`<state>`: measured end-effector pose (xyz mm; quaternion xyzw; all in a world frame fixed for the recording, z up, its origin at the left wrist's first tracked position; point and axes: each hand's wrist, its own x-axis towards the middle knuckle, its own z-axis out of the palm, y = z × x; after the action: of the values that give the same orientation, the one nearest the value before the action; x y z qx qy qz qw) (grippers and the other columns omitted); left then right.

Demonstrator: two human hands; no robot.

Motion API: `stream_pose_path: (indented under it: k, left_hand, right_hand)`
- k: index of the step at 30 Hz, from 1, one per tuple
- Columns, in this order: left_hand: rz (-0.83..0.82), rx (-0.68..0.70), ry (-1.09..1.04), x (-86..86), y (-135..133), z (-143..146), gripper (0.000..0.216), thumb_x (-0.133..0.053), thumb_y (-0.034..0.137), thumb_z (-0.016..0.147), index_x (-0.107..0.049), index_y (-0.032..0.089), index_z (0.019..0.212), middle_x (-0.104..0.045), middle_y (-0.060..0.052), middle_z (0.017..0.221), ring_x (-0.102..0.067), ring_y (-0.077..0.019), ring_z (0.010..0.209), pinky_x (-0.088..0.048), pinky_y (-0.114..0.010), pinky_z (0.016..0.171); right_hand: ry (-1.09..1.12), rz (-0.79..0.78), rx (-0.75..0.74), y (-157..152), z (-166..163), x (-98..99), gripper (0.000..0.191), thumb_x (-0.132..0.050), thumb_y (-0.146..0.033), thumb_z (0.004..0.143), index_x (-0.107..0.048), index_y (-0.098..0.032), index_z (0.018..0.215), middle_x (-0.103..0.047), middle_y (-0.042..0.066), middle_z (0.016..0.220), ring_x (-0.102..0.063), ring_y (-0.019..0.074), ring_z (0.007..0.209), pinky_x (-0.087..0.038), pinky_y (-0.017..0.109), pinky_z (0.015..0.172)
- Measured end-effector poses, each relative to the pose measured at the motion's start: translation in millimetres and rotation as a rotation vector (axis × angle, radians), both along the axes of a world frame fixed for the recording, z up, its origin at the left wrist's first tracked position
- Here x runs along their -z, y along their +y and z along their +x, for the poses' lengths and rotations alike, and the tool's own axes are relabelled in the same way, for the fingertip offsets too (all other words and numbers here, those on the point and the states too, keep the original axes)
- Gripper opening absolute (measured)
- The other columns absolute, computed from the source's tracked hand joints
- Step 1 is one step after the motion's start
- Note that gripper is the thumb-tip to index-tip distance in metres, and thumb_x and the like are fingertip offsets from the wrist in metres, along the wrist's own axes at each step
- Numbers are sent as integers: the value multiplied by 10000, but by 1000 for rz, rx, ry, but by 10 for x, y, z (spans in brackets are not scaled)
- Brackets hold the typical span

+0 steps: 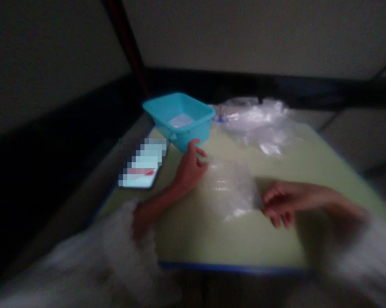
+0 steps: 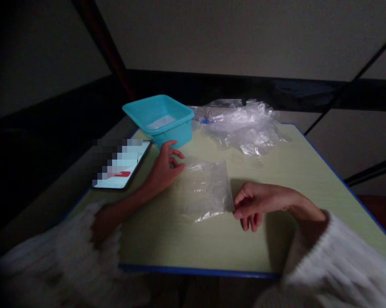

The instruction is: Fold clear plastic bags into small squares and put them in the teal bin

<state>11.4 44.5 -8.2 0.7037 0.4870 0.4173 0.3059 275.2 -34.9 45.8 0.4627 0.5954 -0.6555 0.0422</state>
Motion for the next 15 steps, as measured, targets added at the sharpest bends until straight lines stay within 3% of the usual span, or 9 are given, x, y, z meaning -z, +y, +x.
stream_pose_path:
  k: [2,4,6,7,10,12,15]
  left_hand:
    - [51,-26,-27,1,9,5,528,-538,8,680,-359,189,1142,-528,9,942,-446,-46,563,-395,-207,589]
    - [78,-30,-40,2,6,11,490,-542,9,684,-374,196,1104,-528,10,953,-460,-48,574,-400,-208,595]
    - [87,-15,-41,6,-5,20,456,-541,9,686,-390,196,1073,-531,12,943,-475,-53,586,-398,-205,589]
    - [91,-8,-37,10,-11,27,436,-539,7,686,-400,193,1055,-534,13,934,-481,-55,591,-397,-203,586]
    - [108,5,-19,23,-23,44,379,-532,4,687,-429,185,1003,-542,15,910,-489,-59,603,-398,-201,593]
    - [112,6,-15,26,-26,51,351,-525,4,691,-443,183,980,-545,16,899,-493,-62,612,-402,-201,601]
    - [97,13,0,10,-32,58,327,-524,4,689,-458,178,958,-545,16,886,-501,-68,629,-409,-205,621]
  right_hand:
    - [-36,229,61,23,54,-3,351,-641,-481,768,-661,-140,684,-695,51,653,-645,137,555,-520,241,527]
    - [-57,590,212,62,99,12,359,-618,-492,787,-697,-142,762,-710,67,717,-666,175,635,-541,289,590]
    - [-50,876,250,99,101,42,370,-593,-481,814,-704,-164,970,-720,89,946,-678,226,840,-545,362,749]
    - [-43,960,192,114,87,62,415,-588,-478,822,-665,-185,1105,-681,96,1106,-644,253,987,-511,407,860]
    - [-71,1019,-122,150,31,141,721,-612,-522,794,-376,-228,1409,-384,98,1456,-343,301,1333,-217,532,1103]
    - [-147,994,-251,171,18,205,907,-617,-582,763,-185,-215,1472,-208,117,1523,-165,315,1395,-36,577,1110]
    - [-251,961,-319,195,39,291,1056,-601,-661,720,-25,-204,1478,-54,138,1540,-25,327,1403,76,599,1073]
